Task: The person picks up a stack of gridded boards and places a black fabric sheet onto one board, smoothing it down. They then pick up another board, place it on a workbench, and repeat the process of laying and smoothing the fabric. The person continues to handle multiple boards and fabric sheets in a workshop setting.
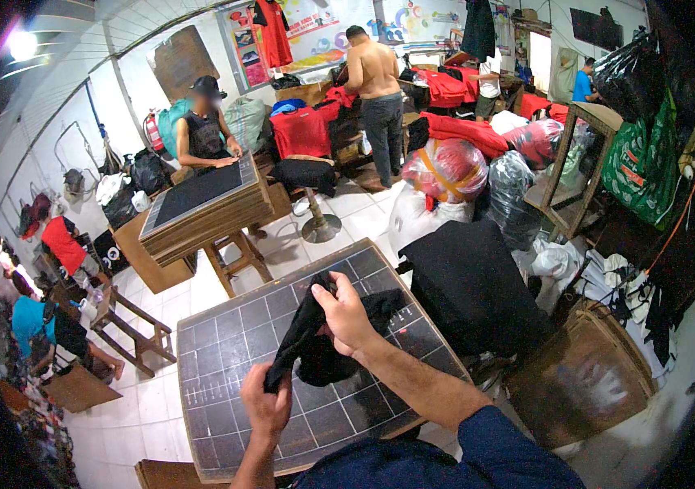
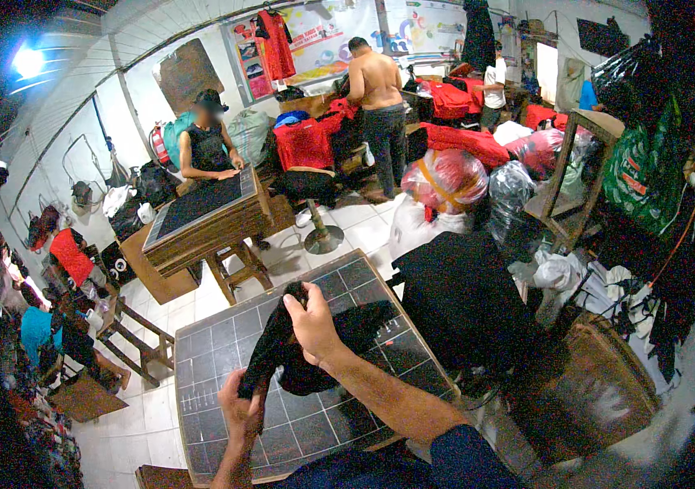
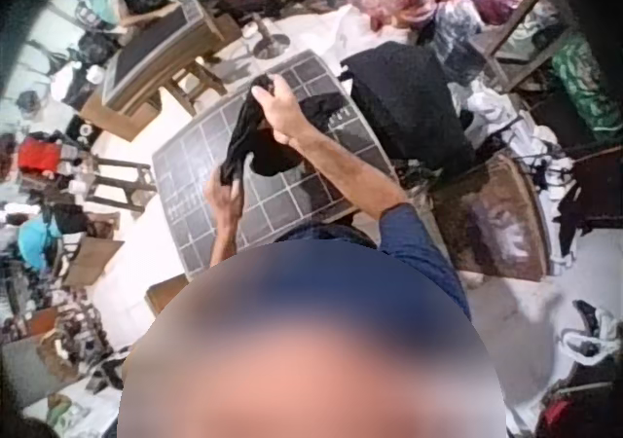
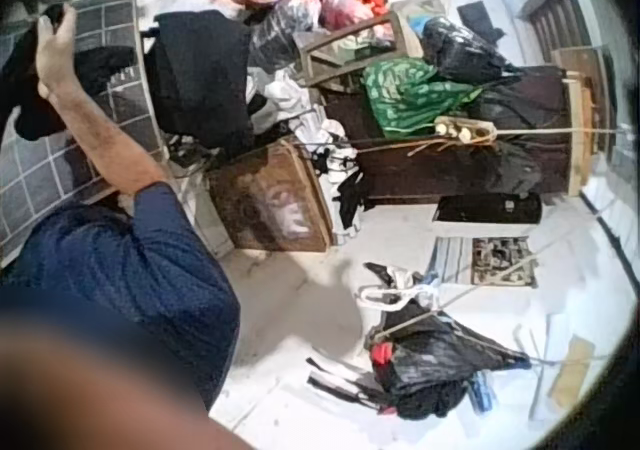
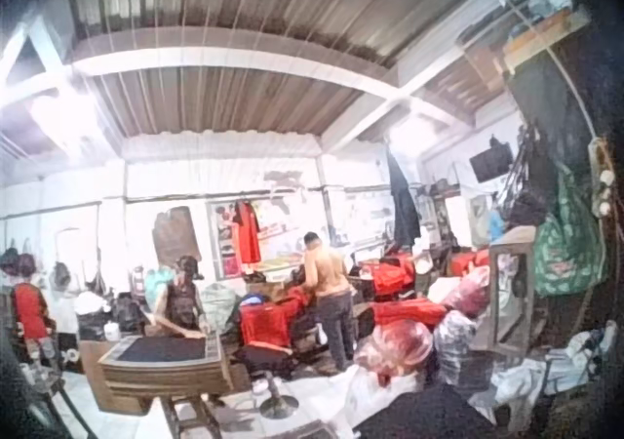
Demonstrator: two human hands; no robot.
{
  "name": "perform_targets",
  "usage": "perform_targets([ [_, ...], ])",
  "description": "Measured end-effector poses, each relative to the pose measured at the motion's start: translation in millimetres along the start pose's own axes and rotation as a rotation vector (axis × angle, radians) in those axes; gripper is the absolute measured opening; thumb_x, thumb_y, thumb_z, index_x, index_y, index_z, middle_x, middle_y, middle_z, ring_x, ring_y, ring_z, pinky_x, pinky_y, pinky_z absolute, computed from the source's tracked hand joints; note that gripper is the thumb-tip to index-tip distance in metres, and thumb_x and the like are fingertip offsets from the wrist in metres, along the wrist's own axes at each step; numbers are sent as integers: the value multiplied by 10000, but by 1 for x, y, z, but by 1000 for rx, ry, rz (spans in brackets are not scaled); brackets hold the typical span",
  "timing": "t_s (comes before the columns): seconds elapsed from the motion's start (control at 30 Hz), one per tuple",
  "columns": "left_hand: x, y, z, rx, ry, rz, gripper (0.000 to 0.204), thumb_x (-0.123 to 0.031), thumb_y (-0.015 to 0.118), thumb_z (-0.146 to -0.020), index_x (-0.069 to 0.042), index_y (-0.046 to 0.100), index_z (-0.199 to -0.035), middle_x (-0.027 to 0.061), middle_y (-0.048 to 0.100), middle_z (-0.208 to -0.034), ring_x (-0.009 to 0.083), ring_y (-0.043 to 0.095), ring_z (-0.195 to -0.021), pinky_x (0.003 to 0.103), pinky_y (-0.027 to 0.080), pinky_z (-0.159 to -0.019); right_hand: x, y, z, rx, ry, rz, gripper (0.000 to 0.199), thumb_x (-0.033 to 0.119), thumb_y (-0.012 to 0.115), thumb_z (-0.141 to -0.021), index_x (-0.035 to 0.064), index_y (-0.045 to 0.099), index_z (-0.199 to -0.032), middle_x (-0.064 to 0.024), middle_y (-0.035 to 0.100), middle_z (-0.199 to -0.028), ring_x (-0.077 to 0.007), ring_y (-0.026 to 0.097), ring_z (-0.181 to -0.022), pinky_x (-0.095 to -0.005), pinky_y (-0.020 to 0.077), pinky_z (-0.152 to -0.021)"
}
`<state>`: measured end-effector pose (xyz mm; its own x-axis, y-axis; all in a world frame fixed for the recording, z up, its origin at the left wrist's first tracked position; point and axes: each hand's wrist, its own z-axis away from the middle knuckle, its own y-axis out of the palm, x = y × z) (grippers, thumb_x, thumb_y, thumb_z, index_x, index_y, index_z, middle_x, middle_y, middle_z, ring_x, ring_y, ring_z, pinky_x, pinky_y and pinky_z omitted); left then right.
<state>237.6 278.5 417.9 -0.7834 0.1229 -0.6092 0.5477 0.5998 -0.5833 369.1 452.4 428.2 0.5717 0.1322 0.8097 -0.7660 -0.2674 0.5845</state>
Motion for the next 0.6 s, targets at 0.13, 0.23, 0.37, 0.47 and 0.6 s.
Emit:
perform_targets([
  [0.13,-2,-38,25,227,-279,140,199,-105,742,-858,2,668,-1008,115,692,-858,208,647,-710,336,495,-646,-1,2,3,97,26,-89,395,79,544,-1031,34,429,-1406,-103,623,-1146,-167,657,-1011,-324,586,-826],
  [0.23,-9,-46,41,271,-799,780,395,-110,781,-835,64,651,-1164,126,734,-1049,224,711,-860,373,588,-785,-1,4,21,406,65,119,575,97,591,-1014,43,356,-1535,-174,534,-1372,-217,587,-1233,-350,524,-1017],
  [0.37,-7,-42,54,82,-900,1304,500,-61,761,-838,45,570,-1288,166,688,-1178,292,708,-1013,436,601,-880,-7,9,68,604,-107,676,414,169,717,-955,22,616,-1328,-78,647,-1149,-142,623,-1047,-297,522,-896],
  [0.47,0,-38,58,25,-792,1405,542,-83,792,-832,24,558,-1310,171,682,-1191,320,704,-1035,467,596,-905,-9,4,93,769,-6,622,384,255,725,-932,65,653,-1257,-151,678,-1079,-237,681,-979,-365,540,-885],
  [0.6,9,-37,62,-15,-659,1414,544,-78,805,-840,4,554,-1315,167,680,-1210,304,699,-1058,449,588,-917,-8,-2,102,754,-144,661,348,233,711,-944,57,655,-1239,-140,695,-1077,-241,696,-960,-365,550,-874],
])
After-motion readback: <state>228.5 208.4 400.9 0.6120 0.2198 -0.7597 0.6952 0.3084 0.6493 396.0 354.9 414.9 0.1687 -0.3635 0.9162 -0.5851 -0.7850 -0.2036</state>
